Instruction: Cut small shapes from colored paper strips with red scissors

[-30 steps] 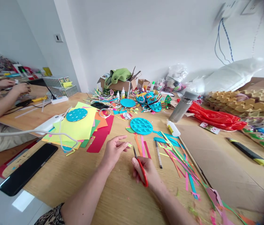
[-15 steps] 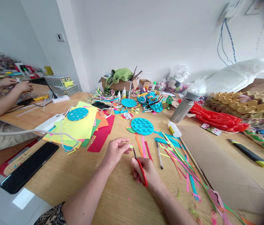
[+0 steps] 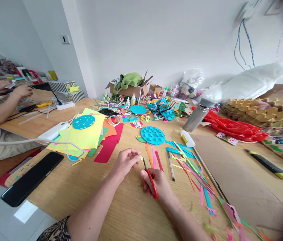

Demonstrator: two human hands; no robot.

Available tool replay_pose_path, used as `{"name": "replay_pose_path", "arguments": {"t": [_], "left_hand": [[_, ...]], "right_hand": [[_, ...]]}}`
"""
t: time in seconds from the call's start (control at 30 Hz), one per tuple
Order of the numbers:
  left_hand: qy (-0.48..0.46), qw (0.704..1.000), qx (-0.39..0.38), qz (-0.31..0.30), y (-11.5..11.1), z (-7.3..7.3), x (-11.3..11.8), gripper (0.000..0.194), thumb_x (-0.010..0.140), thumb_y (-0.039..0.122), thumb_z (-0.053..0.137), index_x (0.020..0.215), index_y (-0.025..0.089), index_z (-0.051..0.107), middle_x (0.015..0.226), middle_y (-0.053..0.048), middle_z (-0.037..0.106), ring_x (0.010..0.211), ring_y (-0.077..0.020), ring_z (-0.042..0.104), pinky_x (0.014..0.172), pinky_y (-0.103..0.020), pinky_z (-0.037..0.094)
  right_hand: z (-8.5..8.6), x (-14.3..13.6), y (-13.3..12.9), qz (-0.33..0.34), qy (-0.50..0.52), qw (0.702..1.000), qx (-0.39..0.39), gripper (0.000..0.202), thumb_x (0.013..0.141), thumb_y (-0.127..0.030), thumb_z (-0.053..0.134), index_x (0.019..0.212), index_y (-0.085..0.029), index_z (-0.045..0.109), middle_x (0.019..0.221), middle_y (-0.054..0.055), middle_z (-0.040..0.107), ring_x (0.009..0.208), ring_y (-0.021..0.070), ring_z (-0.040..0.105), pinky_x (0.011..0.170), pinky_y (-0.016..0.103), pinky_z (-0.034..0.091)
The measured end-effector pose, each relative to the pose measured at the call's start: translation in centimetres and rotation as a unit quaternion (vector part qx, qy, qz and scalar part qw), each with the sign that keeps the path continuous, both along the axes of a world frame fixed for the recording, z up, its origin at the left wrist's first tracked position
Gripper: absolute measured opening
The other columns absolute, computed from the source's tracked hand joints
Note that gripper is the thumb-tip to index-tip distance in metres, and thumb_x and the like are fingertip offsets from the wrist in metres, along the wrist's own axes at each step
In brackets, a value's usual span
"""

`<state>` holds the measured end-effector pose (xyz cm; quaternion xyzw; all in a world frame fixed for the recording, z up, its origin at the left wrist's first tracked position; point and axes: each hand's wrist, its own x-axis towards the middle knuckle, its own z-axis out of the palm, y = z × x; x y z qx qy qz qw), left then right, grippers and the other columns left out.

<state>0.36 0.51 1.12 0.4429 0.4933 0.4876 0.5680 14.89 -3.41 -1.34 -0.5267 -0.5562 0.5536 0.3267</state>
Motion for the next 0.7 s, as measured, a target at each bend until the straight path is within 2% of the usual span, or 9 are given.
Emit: {"name": "replay_pose_path", "arguments": {"t": [0.1, 0.2, 0.7], "left_hand": [[0.013, 1.0, -0.009, -0.004, -0.05, 0.04, 0.07, 0.03, 0.06, 0.038, 0.074, 0.069, 0.014, 0.059, 0.054, 0.004, 0.053, 0.047, -0.0067, 0.046, 0.042, -0.018, 0.031], [0.019, 0.999, -0.02, -0.021, -0.17, 0.18, 0.18, 0.027, 0.06, 0.036, 0.071, 0.061, 0.015, 0.054, 0.048, 0.006, 0.047, 0.044, -0.0059, 0.041, 0.043, -0.019, 0.029], [0.042, 0.996, -0.037, -0.07, -0.27, 0.01, 0.15, 0.017, 0.061, 0.03, 0.064, 0.06, 0.015, 0.055, 0.05, 0.004, 0.05, 0.049, -0.0084, 0.045, 0.049, -0.021, 0.032]], "right_hand": [[0.0, -0.07, -0.04, -0.003, 0.0, 1.0, 0.0, 0.051, 0.072, -0.063, 0.061, 0.055, -0.018, 0.044, 0.041, -0.003, 0.053, 0.029, 0.0087, 0.045, 0.031, 0.017, 0.025], [-0.14, -0.08, -0.03, 0.001, -0.002, 1.0, -0.004, 0.05, 0.071, -0.063, 0.062, 0.056, -0.018, 0.045, 0.042, -0.002, 0.054, 0.029, 0.0092, 0.046, 0.031, 0.017, 0.024], [0.51, 0.11, -0.14, 0.018, 0.002, 1.0, 0.003, 0.047, 0.076, -0.059, 0.059, 0.059, -0.018, 0.046, 0.046, -0.003, 0.054, 0.032, 0.0088, 0.047, 0.033, 0.017, 0.027]]}}
